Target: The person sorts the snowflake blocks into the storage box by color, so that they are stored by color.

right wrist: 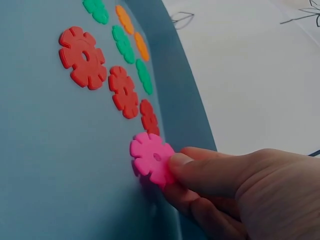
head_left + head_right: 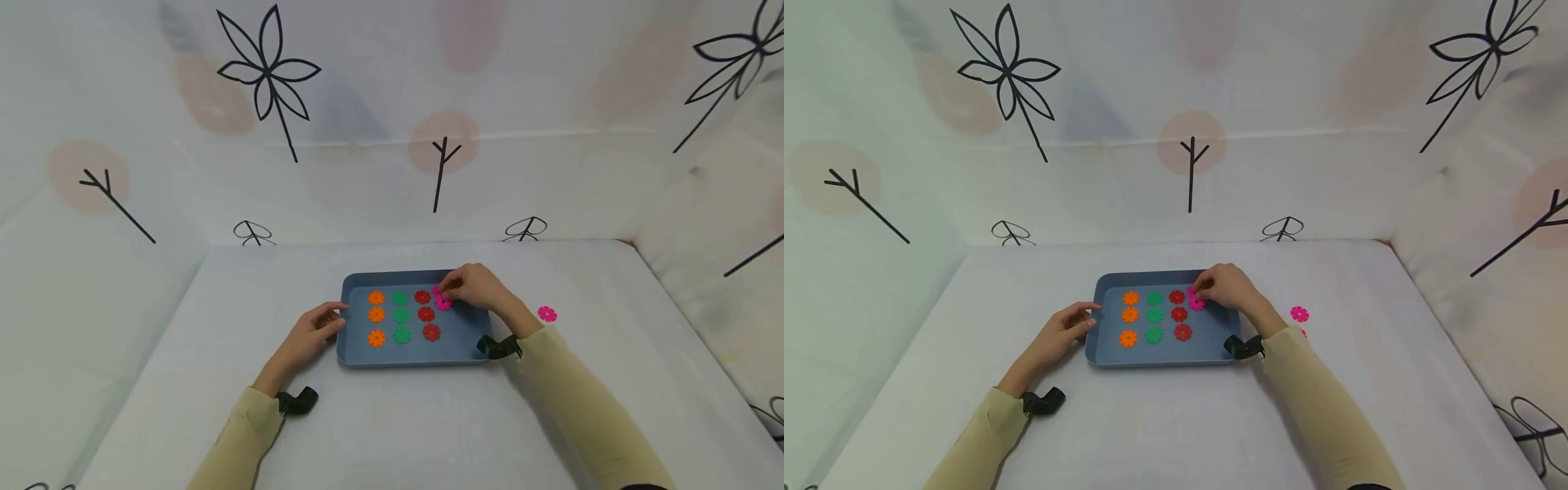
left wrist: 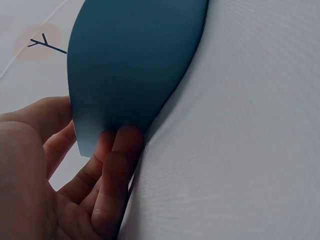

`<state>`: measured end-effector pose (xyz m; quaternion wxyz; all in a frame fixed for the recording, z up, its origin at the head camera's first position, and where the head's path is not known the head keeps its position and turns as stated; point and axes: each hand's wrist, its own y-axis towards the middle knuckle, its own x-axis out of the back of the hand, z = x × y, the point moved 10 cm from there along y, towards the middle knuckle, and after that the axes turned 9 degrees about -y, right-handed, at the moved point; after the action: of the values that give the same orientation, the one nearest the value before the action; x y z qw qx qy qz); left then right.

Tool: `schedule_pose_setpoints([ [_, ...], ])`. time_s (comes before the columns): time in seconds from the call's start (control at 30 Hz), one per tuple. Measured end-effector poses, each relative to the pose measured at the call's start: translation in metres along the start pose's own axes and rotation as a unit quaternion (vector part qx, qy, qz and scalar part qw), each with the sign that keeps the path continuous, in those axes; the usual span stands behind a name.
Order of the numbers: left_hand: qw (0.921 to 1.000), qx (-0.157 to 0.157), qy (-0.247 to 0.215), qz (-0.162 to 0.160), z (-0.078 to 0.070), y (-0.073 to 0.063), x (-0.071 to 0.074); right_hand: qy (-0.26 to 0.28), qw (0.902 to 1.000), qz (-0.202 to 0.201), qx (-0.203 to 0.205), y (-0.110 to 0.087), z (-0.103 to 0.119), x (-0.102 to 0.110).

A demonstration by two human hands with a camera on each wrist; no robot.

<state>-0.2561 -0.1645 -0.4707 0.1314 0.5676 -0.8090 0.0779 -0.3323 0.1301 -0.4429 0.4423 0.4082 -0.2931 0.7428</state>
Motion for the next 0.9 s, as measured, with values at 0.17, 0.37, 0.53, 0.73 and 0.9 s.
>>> schedule_pose_setpoints([
  [0.17, 1.0, -0.004, 0.003, -0.006, 0.008, 0.004, 0.002, 0.0, 1.0, -0.003, 0.0, -0.002, 0.001, 0.003],
  [0.37, 1.0, -0.004, 0.007, -0.003, 0.008, 0.006, 0.001, 0.001, 1.0, -0.005, 0.004, -0.003, 0.002, 0.004],
  [0.53, 1.0, -0.003, 0.004, 0.007, -0.009, 0.001, -0.001, 0.004, 1.0, 0.0, -0.001, -0.003, 0.003, 0.002],
  [0.73, 0.9999, -0.005, -0.003, 0.012, -0.034, -0.005, -0.002, 0.013, 0.9999, 0.002, 0.007, -0.001, 0.004, 0.004],
  [0.9, 0.9998, -0.002, -0.001, 0.017, -0.035, -0.006, -0.004, 0.038, 0.999, 0.002, 0.024, -0.004, 0.005, 0.008],
])
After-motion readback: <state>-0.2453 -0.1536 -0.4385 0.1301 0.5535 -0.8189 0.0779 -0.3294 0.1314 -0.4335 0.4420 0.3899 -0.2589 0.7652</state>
